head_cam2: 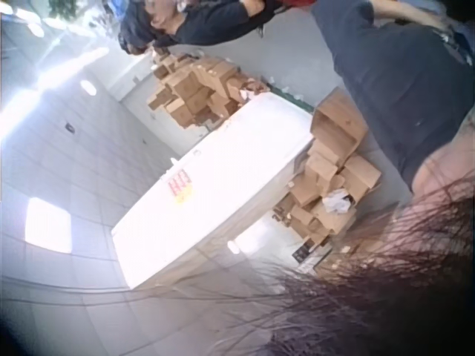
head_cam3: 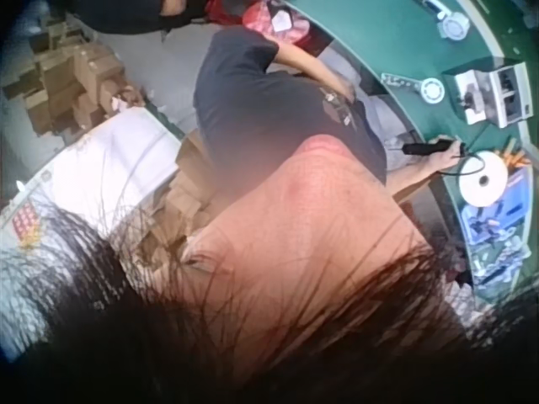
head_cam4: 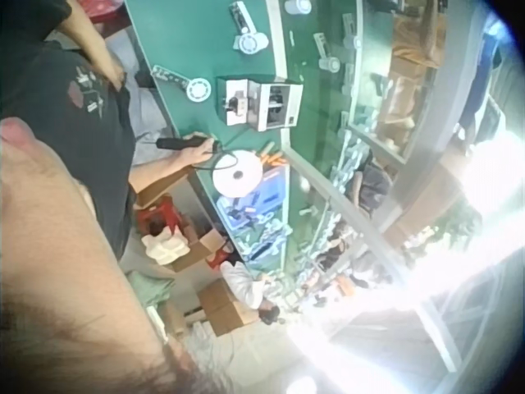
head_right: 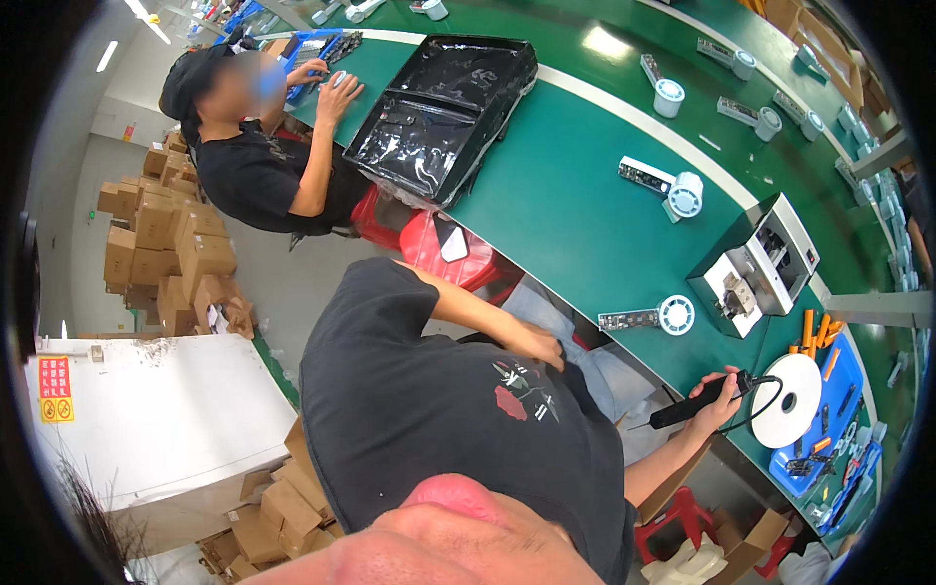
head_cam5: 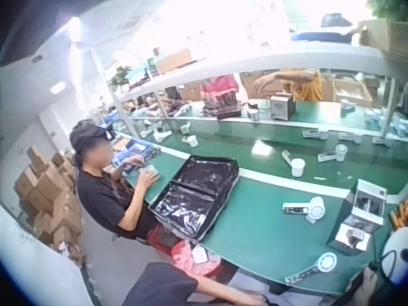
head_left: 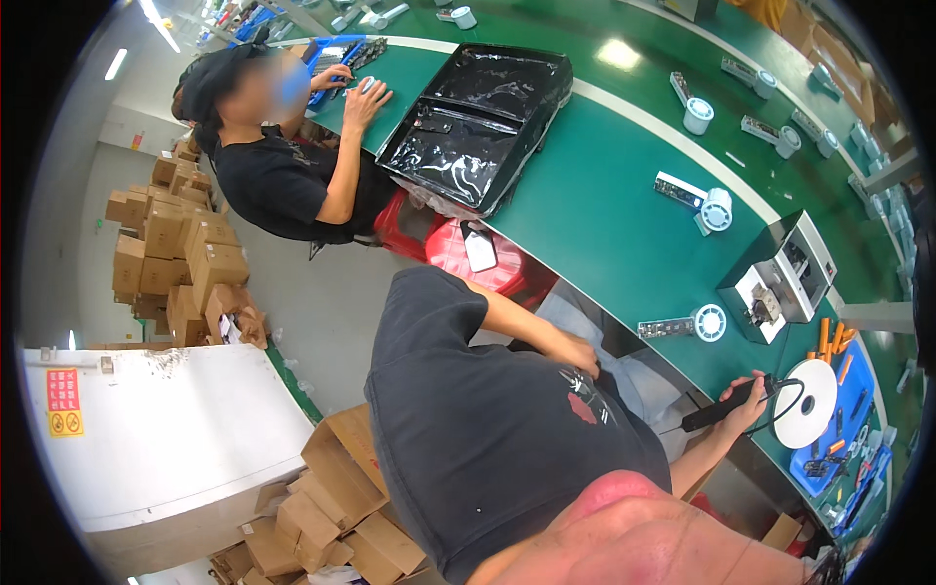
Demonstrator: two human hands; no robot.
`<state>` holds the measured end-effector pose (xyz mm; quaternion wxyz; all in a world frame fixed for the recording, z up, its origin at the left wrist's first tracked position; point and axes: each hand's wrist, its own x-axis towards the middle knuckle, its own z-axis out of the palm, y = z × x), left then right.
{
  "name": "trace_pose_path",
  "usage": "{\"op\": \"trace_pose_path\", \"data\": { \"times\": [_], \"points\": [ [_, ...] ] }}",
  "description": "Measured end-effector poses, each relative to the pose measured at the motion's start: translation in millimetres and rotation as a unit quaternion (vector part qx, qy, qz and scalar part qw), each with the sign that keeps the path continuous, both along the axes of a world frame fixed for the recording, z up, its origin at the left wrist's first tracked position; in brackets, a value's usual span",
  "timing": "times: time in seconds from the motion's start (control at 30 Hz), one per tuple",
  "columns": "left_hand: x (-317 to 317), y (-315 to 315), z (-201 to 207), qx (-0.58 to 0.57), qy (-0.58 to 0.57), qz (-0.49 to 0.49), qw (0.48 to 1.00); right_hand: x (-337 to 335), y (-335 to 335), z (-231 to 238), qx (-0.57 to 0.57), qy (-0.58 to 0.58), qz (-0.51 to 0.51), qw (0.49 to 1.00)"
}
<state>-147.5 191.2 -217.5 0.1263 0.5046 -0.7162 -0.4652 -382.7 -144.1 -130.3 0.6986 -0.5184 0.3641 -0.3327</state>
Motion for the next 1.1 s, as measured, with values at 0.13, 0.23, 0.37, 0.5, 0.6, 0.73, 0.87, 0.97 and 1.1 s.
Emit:
{"op": "trace_pose_path", "data": {
  "times": [0.13, 0.23, 0.37, 0.5, 0.6, 0.73, 0.87, 0.97, 1.1],
  "points": [
    [-15.0, -2.2, -26.4, 0.022, 0.069, 0.065, 0.995, -2.1, -1.6, -7.2, -0.011, 0.007, 0.0, 1.0],
    [-13.5, -0.3, -28.9, 0.039, 0.09, 0.118, 0.988, 11.8, 3.6, 9.1, 0.036, 0.02, -0.044, 0.998],
    [-24.1, -3.2, 14.7, 0.067, 0.023, 0.184, 0.98, 14.8, 7.3, 23.9, 0.007, 0.021, -0.036, 0.999],
    [-21.0, -5.6, 30.6, 0.068, 0.147, 0.192, 0.968, 7.5, 7.7, 24.8, -0.011, 0.023, -0.02, 0.999],
    [-12.7, -6.6, 50.5, 0.086, 0.202, 0.163, 0.962, 3.8, 7.1, 15.7, -0.008, 0.033, -0.025, 0.999],
    [-1.0, -2.7, 61.3, 0.127, 0.244, 0.155, 0.949, 5.6, 9.2, 16.4, -0.014, 0.048, -0.03, 0.998],
    [1.8, -11.3, 55.3, 0.016, 0.16, 0.177, 0.971, 2.7, 9.1, 14.2, -0.019, 0.05, -0.038, 0.998],
    [-4.7, -15.2, 37.9, 0.079, 0.153, 0.178, 0.969, 2.7, 8.2, 15.6, -0.016, 0.05, -0.037, 0.998],
    [-12.2, -16.1, 32.4, 0.154, 0.217, 0.181, 0.947, 2.0, 7.7, 15.8, -0.012, 0.042, -0.028, 0.999]
  ]
}}
